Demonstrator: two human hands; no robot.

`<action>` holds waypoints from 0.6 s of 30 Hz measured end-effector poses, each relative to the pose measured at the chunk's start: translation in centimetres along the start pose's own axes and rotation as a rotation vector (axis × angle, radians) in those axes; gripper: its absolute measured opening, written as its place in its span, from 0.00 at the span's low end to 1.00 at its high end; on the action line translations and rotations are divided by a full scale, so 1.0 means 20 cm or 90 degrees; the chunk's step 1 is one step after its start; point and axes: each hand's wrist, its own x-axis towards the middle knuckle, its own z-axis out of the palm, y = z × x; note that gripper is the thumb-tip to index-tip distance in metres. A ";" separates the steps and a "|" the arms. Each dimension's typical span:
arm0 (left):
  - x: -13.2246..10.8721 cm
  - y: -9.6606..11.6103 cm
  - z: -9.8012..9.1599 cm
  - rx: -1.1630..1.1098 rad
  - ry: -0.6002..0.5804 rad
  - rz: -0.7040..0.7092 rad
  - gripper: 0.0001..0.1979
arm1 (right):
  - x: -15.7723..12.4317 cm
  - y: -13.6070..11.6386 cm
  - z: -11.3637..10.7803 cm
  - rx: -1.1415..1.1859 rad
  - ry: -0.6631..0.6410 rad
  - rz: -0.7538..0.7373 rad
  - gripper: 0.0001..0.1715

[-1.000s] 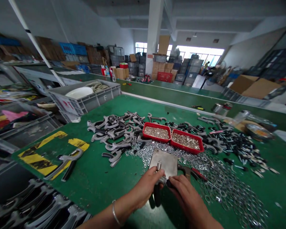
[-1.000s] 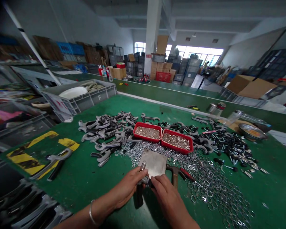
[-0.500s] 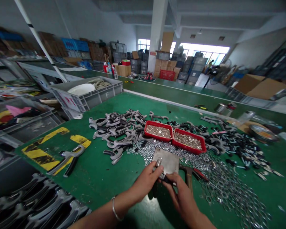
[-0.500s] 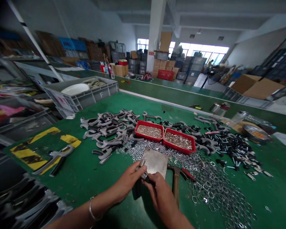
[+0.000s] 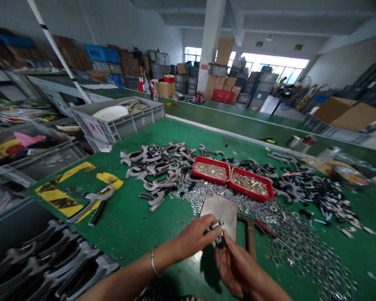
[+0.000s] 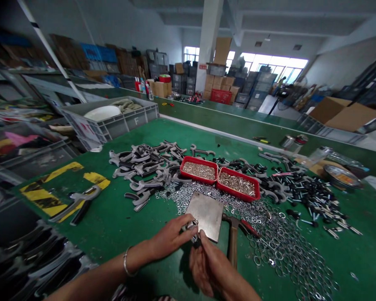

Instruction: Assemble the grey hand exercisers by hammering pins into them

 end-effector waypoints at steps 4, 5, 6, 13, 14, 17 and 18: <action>0.01 -0.02 0.02 -0.093 0.058 -0.080 0.13 | -0.01 -0.01 -0.04 -0.404 0.324 -0.268 0.31; 0.01 -0.02 0.03 -0.113 0.065 -0.087 0.13 | -0.01 -0.01 -0.04 -0.433 0.359 -0.299 0.30; 0.01 -0.02 0.03 -0.123 0.067 -0.087 0.13 | -0.01 -0.01 -0.04 -0.416 0.349 -0.294 0.29; -0.02 0.00 0.02 -0.008 -0.012 0.005 0.12 | -0.01 0.01 0.00 -0.177 0.132 -0.130 0.38; -0.01 0.01 0.03 -0.026 0.003 -0.011 0.12 | -0.01 0.01 -0.01 -0.204 0.200 -0.179 0.33; 0.01 0.03 0.05 -0.117 0.074 -0.044 0.11 | -0.02 -0.02 -0.03 -0.192 0.260 -0.218 0.29; 0.01 0.04 0.06 -0.126 0.084 -0.019 0.11 | -0.02 -0.03 -0.04 -0.139 0.198 -0.166 0.32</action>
